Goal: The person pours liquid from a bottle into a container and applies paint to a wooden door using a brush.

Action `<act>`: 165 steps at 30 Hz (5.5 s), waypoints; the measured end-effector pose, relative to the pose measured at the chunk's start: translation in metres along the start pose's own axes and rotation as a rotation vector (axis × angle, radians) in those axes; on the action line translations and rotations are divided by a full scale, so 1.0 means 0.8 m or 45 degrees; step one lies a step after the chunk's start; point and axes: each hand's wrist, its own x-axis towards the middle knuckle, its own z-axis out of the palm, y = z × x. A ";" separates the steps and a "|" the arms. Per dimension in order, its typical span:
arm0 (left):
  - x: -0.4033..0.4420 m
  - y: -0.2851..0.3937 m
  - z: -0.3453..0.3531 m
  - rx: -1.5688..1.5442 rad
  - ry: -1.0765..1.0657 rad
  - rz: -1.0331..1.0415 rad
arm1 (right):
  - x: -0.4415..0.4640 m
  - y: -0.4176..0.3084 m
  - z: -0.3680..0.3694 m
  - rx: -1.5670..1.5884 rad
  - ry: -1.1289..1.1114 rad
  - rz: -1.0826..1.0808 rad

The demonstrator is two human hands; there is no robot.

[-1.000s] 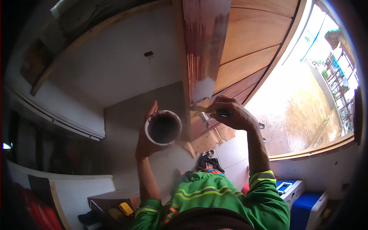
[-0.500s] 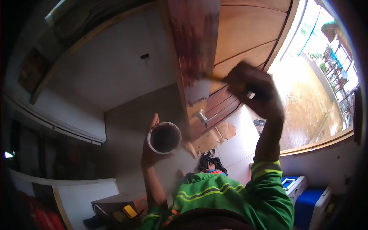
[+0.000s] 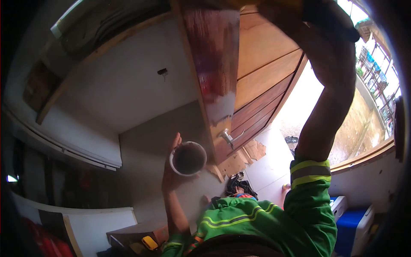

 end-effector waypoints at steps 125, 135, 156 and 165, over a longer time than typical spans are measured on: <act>-0.080 -1.144 0.501 0.514 -0.550 0.204 | -1.180 -0.011 0.218 1.621 2.037 1.331; 0.002 -1.279 0.498 0.734 -0.415 0.243 | -1.190 -0.043 0.178 1.462 2.036 1.150; -0.128 -1.293 0.601 0.637 -0.731 0.136 | -1.177 -0.089 0.181 1.281 2.042 1.041; -0.102 -1.143 0.455 0.789 -0.573 -0.014 | -1.165 -0.014 0.224 1.756 1.807 1.008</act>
